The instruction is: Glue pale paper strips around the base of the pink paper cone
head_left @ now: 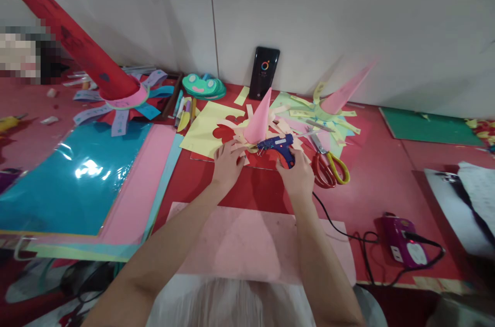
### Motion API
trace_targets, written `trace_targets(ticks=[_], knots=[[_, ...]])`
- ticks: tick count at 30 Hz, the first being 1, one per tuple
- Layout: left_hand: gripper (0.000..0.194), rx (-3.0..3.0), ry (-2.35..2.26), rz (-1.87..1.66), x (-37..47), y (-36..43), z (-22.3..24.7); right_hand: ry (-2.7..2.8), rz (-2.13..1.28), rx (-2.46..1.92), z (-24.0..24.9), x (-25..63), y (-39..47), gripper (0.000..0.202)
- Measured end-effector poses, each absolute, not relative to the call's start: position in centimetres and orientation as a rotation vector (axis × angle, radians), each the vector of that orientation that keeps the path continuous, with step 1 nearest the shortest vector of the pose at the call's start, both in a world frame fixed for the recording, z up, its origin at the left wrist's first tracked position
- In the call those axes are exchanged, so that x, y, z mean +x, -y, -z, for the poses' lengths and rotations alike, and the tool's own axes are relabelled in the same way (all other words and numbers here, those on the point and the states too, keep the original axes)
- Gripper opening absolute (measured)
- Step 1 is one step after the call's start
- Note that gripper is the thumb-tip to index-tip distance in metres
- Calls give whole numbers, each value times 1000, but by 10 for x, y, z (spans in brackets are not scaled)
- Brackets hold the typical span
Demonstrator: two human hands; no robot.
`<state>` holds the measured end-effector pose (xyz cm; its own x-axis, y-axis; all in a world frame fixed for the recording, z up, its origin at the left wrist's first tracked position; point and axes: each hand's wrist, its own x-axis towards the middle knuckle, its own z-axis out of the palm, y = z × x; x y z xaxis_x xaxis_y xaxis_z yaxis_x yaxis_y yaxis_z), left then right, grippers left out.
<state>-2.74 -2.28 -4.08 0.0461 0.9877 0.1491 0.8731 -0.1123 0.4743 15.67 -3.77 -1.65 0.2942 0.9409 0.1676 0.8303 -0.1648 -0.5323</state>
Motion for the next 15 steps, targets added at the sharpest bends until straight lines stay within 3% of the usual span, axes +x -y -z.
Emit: trace_targets(ticks=[15], knots=[[31,2068,-1889,-636,-27,24,38,1548,-212,-2143,15,157,39,39]])
